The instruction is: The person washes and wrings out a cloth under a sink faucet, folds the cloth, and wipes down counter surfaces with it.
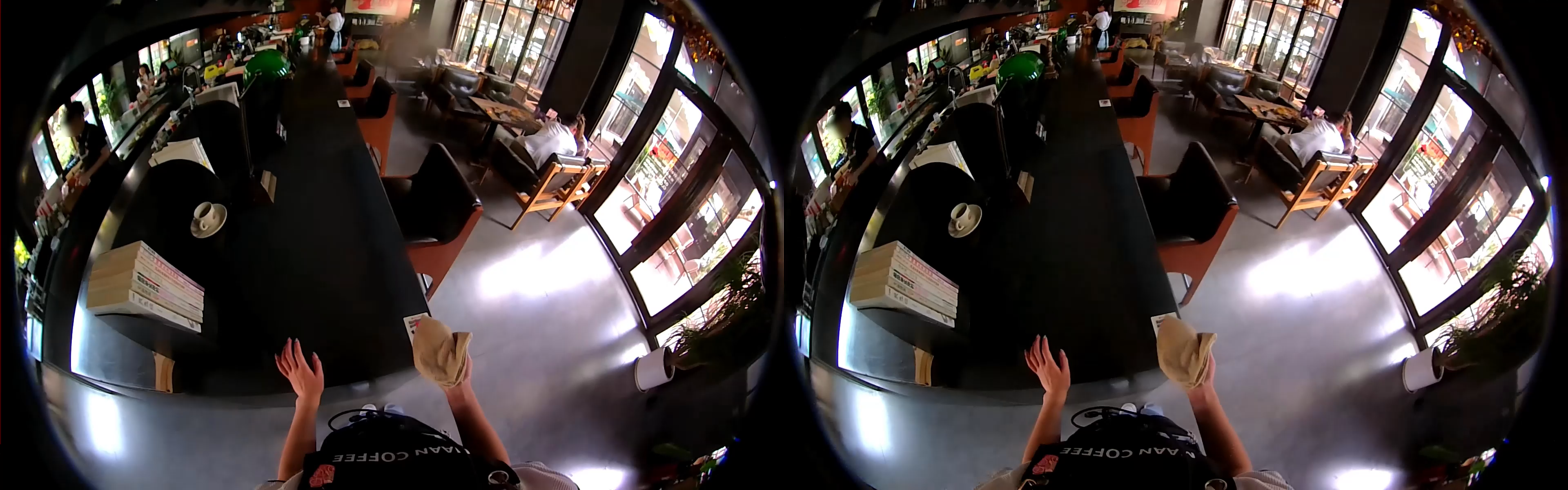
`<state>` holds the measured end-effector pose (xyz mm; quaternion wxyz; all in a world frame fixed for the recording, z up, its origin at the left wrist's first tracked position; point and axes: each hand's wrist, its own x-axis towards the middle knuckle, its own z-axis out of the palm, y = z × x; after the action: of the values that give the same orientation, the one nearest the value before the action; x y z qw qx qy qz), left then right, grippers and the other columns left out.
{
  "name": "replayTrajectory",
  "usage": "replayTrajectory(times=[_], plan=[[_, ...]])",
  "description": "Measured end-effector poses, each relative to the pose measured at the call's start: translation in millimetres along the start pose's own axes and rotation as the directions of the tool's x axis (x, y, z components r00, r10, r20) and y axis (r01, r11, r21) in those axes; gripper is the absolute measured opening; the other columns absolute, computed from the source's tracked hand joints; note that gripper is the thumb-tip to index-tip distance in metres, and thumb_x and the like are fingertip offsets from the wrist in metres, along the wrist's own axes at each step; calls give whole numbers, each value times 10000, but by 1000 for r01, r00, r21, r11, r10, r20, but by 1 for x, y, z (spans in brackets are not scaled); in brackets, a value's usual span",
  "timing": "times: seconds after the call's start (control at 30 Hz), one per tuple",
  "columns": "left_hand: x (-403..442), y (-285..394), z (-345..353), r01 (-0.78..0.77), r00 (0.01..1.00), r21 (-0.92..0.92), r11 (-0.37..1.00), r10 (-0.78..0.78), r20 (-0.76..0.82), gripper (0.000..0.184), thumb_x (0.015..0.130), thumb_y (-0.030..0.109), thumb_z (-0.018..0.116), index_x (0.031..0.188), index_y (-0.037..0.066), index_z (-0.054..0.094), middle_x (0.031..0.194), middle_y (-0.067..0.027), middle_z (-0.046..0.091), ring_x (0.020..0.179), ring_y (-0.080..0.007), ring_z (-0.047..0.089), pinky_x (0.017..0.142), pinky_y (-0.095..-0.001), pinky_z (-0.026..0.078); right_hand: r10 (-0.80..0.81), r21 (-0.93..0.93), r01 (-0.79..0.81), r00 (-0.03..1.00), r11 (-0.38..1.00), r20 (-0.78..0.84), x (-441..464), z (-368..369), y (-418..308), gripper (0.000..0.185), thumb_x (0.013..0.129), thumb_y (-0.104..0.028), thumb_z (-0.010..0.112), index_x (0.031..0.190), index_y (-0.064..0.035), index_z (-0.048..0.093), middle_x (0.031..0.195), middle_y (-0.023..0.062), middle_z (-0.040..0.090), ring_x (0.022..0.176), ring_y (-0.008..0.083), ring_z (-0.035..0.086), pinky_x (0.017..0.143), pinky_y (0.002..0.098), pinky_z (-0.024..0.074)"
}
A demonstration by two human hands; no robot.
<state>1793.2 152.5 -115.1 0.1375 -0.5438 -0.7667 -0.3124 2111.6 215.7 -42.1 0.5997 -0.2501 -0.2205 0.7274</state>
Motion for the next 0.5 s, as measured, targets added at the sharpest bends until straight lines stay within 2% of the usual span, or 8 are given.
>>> replayTrajectory(times=[0.07,0.17,0.2,0.27,0.37,0.4,0.43,0.5], plan=[[1,-1,0,13,1000,-19,1000,-13,6,546,883,233,561,1357,12,402,1403,-174,407,1291,-350,381,1120,-528,185,175,263,-177,984,948,30,17,-14,8,566,987,-444,357,1357,-25,440,1333,157,519,1145,311,562,985,440,464],[-4,1,3,36,999,-26,999,-36,-1,556,883,229,563,1365,9,392,1404,-178,405,1294,-347,386,1118,-525,189,278,194,-256,956,947,-98,41,-26,21,560,986,-453,357,1343,-35,463,1311,170,533,1147,316,562,970,427,475],[-4,-1,5,30,999,-14,999,-30,-15,559,883,228,563,1366,8,390,1404,-180,404,1295,-345,386,1117,-525,192,238,39,-234,956,971,-172,48,-22,29,537,993,-436,358,1336,-40,472,1278,150,552,1102,282,580,938,397,484],[-1,2,2,23,998,9,1000,-22,-56,559,882,228,569,1365,8,395,1414,-176,397,1305,-337,381,1113,-526,203,119,-440,-135,991,888,-63,70,-50,59,514,995,-426,371,1313,-38,487,1225,126,575,1049,244,588,894,375,487],[2,7,0,58,996,20,998,-57,-65,550,886,216,575,1371,27,397,1434,-156,384,1325,-347,350,1123,-513,192,135,-920,-52,991,389,1,99,-103,130,528,985,-437,402,1176,20,583,1075,146,651,969,226,584,843,361,452],[2,7,1,54,996,35,998,-51,-72,549,876,210,581,1355,3,410,1422,-161,400,1306,-330,386,1107,-524,220,102,-926,1,994,379,43,88,-91,131,482,972,-412,447,1130,17,603,988,166,661,916,260,595,848,378,448],[1,14,3,48,998,9,999,-48,-46,549,875,207,584,1354,2,411,1417,-162,406,1303,-322,391,1106,-523,223,211,-998,11,977,65,25,56,-5,78,455,965,-394,458,1144,1,599,1039,202,638,997,323,587,895,398,427],[0,7,-1,78,996,13,997,-78,-32,549,872,202,589,1352,1,413,1406,-164,417,1298,-308,401,1104,-521,230,202,-936,283,924,209,324,63,-26,99,445,959,-380,460,1170,-11,590,1125,222,607,1094,381,542,950,414,400]])
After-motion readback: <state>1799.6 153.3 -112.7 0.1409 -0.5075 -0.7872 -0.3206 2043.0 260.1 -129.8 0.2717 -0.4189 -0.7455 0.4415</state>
